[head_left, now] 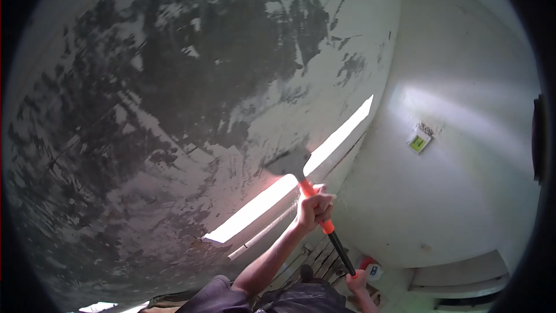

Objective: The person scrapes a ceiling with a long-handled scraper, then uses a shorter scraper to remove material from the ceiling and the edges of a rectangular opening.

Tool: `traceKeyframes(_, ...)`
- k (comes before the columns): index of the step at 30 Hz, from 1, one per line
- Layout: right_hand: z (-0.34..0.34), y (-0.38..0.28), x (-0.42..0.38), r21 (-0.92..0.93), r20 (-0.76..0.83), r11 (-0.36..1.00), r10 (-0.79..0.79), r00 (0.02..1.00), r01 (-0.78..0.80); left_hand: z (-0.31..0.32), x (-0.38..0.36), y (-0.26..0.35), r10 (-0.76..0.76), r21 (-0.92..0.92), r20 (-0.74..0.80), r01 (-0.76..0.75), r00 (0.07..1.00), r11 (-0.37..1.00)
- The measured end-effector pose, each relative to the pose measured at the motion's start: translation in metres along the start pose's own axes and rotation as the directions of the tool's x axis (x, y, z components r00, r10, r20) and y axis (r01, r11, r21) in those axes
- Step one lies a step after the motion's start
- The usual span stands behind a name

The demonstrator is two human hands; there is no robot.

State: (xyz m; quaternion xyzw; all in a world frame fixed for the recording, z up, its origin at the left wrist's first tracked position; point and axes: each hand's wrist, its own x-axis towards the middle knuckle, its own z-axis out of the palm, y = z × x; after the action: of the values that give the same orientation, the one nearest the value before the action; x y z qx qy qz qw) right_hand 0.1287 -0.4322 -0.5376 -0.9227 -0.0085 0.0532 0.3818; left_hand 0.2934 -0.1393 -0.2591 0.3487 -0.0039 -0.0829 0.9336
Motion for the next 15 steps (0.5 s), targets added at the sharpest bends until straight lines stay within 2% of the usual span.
traceKeyframes(2,-0.005,-0.046,0.015,0.133,-0.020,0.990,0.055,0.998,-0.051,0.022,0.008,0.023,-0.023,0.004,0.038,0.023,0.999,1.000)
traceKeyframes(5,0.001,-0.051,0.035,0.183,-0.052,0.983,0.033,0.998,-0.022,0.039,0.019,0.047,0.042,0.044,0.125,-0.048,0.991,0.998)
traceKeyframes(7,-0.004,-0.024,0.020,0.163,-0.094,0.986,-0.031,0.995,0.046,0.020,0.007,0.018,0.020,-0.068,0.051,-0.017,0.998,0.998)
traceKeyframes(10,-0.028,0.008,0.005,0.050,-0.018,0.996,-0.072,0.997,0.073,0.000,-0.004,-0.008,0.001,-0.051,0.033,0.000,0.999,0.999)
traceKeyframes(12,-0.033,0.028,0.011,0.030,-0.094,0.999,0.022,0.995,-0.019,0.006,-0.002,-0.009,-0.008,-0.072,0.048,0.011,0.999,0.997)
traceKeyframes(13,-0.045,0.029,0.015,0.015,-0.100,1.000,0.017,0.995,-0.016,0.011,0.003,-0.009,0.006,-0.104,0.080,0.002,0.997,0.995)
traceKeyframes(15,-0.081,-0.018,0.023,0.043,-0.154,0.998,0.054,0.987,-0.048,0.014,0.010,-0.008,0.016,-0.133,0.120,0.000,0.993,0.991)
